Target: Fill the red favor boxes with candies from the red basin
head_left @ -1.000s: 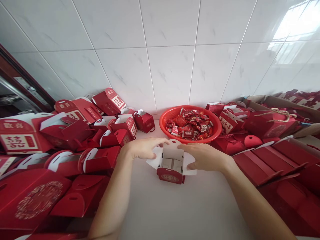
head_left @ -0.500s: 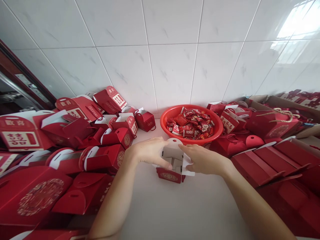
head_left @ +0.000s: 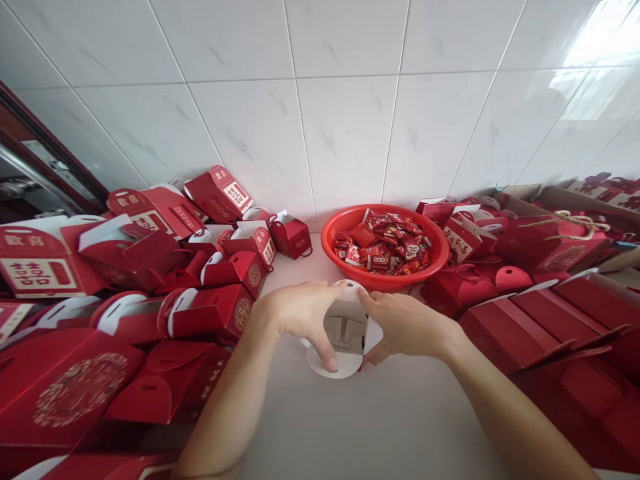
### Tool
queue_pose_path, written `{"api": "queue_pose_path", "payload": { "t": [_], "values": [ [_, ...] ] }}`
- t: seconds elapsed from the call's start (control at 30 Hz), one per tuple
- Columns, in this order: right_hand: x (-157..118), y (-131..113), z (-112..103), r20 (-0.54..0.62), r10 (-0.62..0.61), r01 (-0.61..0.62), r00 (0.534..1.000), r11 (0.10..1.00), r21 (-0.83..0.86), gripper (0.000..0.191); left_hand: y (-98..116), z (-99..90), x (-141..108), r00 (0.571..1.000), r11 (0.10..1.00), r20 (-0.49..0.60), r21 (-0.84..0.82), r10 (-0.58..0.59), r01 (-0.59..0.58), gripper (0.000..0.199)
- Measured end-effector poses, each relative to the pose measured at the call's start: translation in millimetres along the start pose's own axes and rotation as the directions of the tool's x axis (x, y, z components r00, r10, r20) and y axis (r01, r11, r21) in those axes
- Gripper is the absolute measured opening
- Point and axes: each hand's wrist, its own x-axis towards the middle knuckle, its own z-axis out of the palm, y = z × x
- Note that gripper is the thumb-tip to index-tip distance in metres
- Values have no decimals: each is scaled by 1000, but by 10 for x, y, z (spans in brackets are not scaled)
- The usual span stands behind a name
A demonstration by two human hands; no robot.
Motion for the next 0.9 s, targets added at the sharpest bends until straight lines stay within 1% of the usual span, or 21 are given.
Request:
{"api": "queue_pose_path", "payload": {
  "t": [0.07, 0.1, 0.2, 0.27, 0.37, 0.47, 0.53, 0.67, 0.83, 0.9],
  "values": [
    [-15, -18, 23, -9, -1, 1, 1000, 999, -36, 86, 77, 45, -24, 999, 999, 8, 21, -46, 46, 123],
    [-29, -23, 32, -6, -1, 1, 1000, 998, -57, 88, 121, 68, -35, 997, 997, 16, 31, -76, 75, 122],
    [-90, -33, 39, 34, 1, 3, 999, 995, -101, 103, 252, 131, -54, 991, 990, 19, 58, -132, 131, 119],
    [-139, -46, 26, 52, 7, -2, 999, 995, -104, 103, 314, 166, -53, 991, 989, 8, 68, -130, 129, 115],
    [-191, -85, -8, 38, 18, -15, 999, 996, -86, 88, 346, 198, -43, 994, 992, -9, 62, -108, 108, 111],
    [-205, -133, -38, 8, 36, -35, 999, 997, -73, 70, 318, 186, -58, 996, 994, -35, 65, -84, 86, 110],
    [-207, -153, -44, -24, 28, -29, 999, 997, -68, 65, 282, 155, -98, 996, 993, -59, 86, -71, 76, 110],
    [-229, -141, -9, -122, -39, 29, 992, 996, -89, 73, 206, 87, -249, 989, 990, -121, 98, -88, 100, 110],
    [-289, -112, 73, -288, -136, 86, 948, 980, -178, 85, 169, 96, -467, 959, 991, -270, 75, -89, 113, 98],
    [-315, -121, 91, -331, -156, 93, 931, 976, -197, 87, 172, 122, -528, 946, 988, -311, 86, -94, 126, 98]
  ]
}}
